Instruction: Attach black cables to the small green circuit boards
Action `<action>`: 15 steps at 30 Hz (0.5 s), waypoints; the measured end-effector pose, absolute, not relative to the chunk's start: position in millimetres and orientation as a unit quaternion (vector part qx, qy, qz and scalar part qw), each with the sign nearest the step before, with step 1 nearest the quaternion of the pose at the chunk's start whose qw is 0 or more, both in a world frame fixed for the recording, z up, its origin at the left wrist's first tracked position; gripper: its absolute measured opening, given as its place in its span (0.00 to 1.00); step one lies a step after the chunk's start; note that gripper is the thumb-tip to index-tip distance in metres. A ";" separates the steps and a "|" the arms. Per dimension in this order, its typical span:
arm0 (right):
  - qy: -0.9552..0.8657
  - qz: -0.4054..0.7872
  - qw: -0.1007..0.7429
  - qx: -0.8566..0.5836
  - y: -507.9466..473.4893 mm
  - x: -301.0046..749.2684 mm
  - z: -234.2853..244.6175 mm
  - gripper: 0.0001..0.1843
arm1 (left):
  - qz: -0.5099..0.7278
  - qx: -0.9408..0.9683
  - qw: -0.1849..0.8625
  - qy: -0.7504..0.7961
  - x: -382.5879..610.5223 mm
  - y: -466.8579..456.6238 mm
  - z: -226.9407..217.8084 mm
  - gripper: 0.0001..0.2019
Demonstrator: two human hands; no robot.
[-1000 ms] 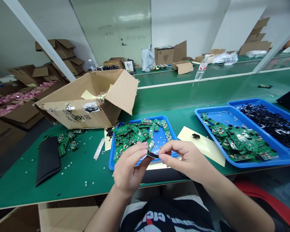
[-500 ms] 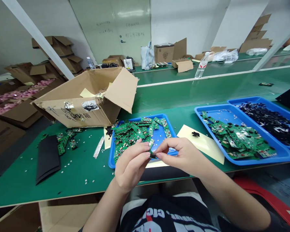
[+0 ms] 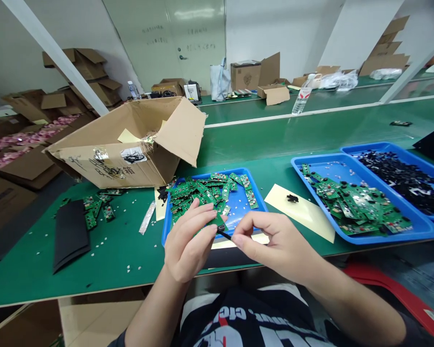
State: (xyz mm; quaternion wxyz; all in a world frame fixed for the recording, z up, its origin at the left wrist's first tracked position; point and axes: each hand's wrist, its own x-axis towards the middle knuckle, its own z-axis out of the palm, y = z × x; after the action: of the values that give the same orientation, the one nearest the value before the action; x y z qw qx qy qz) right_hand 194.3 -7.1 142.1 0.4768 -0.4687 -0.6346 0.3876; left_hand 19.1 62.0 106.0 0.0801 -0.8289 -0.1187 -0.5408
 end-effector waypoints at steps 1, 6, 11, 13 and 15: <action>-0.630 0.384 0.480 -0.474 -6.1 193.9 142.0 0.07 | -0.542 -0.828 0.079 -0.119 19.4 62.0 106.4 0.07; -0.636 0.325 0.495 -0.495 1.3 193.5 142.6 0.07 | -0.537 -0.831 0.070 -0.126 22.3 59.9 109.0 0.08; -0.670 0.266 0.489 -0.491 4.7 192.4 142.4 0.07 | -0.538 -0.831 0.061 -0.128 22.8 58.4 109.4 0.10; -0.683 0.219 0.494 -0.491 4.4 192.2 141.2 0.07 | -0.535 -0.835 0.058 -0.118 22.2 58.4 109.5 0.10; -0.695 0.179 0.499 -0.486 3.9 192.1 139.5 0.07 | -0.531 -0.839 0.051 -0.109 22.3 58.9 109.7 0.10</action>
State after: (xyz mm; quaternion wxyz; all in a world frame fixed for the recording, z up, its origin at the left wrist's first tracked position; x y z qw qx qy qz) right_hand 192.1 3.9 139.5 0.4987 -0.4858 -0.6952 0.1791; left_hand 22.3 58.9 109.7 0.0509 -0.8390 -0.1088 -0.5306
